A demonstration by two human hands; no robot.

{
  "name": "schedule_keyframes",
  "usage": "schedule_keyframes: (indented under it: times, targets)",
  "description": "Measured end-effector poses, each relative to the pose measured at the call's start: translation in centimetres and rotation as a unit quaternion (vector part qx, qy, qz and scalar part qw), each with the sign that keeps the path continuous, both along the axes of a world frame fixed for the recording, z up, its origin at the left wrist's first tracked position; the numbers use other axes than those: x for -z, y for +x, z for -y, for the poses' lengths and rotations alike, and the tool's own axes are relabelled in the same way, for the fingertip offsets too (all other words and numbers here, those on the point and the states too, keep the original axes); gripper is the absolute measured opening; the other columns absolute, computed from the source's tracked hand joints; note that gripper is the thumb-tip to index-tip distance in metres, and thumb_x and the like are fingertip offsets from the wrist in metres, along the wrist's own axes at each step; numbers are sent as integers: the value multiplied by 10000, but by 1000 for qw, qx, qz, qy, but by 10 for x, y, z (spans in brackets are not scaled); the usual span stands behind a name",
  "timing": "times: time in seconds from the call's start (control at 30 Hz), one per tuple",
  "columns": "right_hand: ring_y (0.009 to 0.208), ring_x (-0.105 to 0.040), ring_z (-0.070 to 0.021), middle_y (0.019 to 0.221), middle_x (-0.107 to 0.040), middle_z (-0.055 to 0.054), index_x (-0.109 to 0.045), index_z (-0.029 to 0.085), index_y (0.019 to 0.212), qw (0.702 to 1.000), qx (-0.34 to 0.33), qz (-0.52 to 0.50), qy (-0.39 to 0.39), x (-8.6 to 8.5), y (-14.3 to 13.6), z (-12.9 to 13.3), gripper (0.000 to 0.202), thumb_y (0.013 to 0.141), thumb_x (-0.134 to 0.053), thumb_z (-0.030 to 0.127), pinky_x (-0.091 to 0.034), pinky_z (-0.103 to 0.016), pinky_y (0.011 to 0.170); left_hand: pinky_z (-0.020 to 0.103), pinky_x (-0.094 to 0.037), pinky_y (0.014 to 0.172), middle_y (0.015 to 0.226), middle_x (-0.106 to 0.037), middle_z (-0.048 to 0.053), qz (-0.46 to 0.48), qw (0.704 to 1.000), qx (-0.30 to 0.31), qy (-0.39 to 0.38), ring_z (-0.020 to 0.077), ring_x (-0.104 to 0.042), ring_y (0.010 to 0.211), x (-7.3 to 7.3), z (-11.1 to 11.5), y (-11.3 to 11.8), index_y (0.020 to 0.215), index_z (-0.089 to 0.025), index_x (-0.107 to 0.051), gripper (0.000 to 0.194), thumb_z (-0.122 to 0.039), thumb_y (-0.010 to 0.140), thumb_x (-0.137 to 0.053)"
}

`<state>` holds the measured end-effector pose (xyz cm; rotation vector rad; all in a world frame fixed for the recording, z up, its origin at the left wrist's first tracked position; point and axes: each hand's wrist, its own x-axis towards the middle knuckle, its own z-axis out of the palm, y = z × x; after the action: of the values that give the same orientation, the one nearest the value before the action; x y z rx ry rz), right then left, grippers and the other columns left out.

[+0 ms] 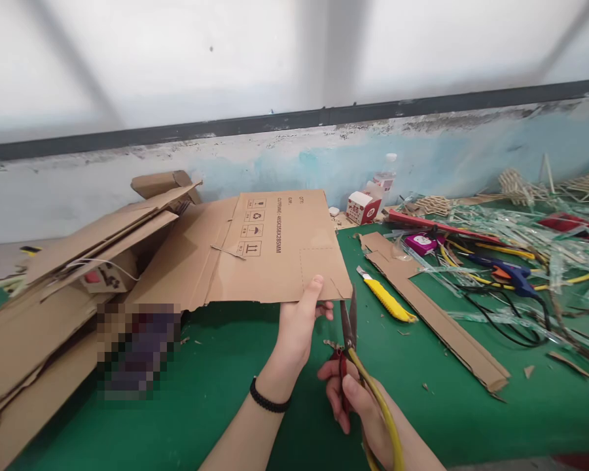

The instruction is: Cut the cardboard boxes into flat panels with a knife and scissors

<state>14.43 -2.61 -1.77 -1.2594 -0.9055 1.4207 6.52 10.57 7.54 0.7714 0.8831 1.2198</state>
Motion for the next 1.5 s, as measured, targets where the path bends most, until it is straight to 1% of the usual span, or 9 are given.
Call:
schedule_keyframes:
  times: [0.1,0.27,0.37,0.57,0.7,0.9,1.07,1.33,1.5]
  targets:
    - [510,-483,-143,651,-560,8,-714,187,982,999,8,-14,-43,1,-3,-3,753,885,-531,910,-419,-298,502,240,-501,474,794,-706,27,1,1000,-1,0,127,-604,580,7,-2,1,1030,-140,-734,425,-414,764,-922]
    - [504,-494,-135,615,-551,20,-698,167,951,996,55,-20,-66,-19,-8,-15,815,804,-575,959,-386,-281,493,249,-494,486,785,-719,34,6,1000,-8,-10,128,-598,572,14,-3,3,983,-138,-737,429,-436,745,-934]
    - [457,-458,-127,548,-511,42,-683,166,903,995,65,-19,-78,-21,-9,-24,847,738,-592,992,-358,-275,465,247,-486,481,784,-717,34,7,1000,-13,-6,125,-590,572,20,-4,2,931,-144,-731,413,-438,734,-943]
    - [428,-434,-110,524,-510,63,-662,175,904,993,69,-4,-91,-15,-6,-27,782,811,-560,945,-360,-273,480,267,-565,499,1082,-775,97,11,1000,-23,-10,200,-699,781,26,-4,1,1168,-170,-748,475,-384,777,-913]
    - [434,-446,-120,530,-514,59,-658,186,916,993,68,23,-97,-19,-3,-25,729,857,-555,906,-369,-279,475,290,-600,516,1146,-776,111,13,1000,-21,-18,214,-716,804,27,-2,0,1229,-173,-744,504,-367,791,-902]
    - [395,-456,-122,503,-521,52,-671,183,910,990,67,69,-106,-26,1,-22,731,859,-557,903,-347,-267,424,282,-593,495,1082,-789,114,22,999,-24,-24,221,-722,794,32,-4,0,1225,-163,-759,540,-380,761,-929]
    - [374,-452,-124,476,-515,46,-653,192,858,988,71,82,-111,-31,1,-22,768,824,-543,951,-357,-262,393,276,-602,511,1018,-797,114,25,999,-30,-22,202,-716,750,36,-5,1,1118,-139,-787,487,-399,740,-949]
    - [324,-423,-103,435,-507,40,-627,206,774,987,66,97,-107,-34,1,-19,741,838,-547,940,-333,-237,357,276,-601,530,1003,-792,95,26,999,-28,-26,192,-714,737,26,0,0,1128,-145,-787,501,-380,720,-958]
    - [291,-392,-97,392,-478,45,-601,218,713,985,68,91,-127,-36,0,-17,719,857,-545,920,-289,-223,330,274,-604,536,1053,-797,106,27,999,-26,-25,199,-730,769,26,1,-1,1148,-143,-786,481,-361,746,-938]
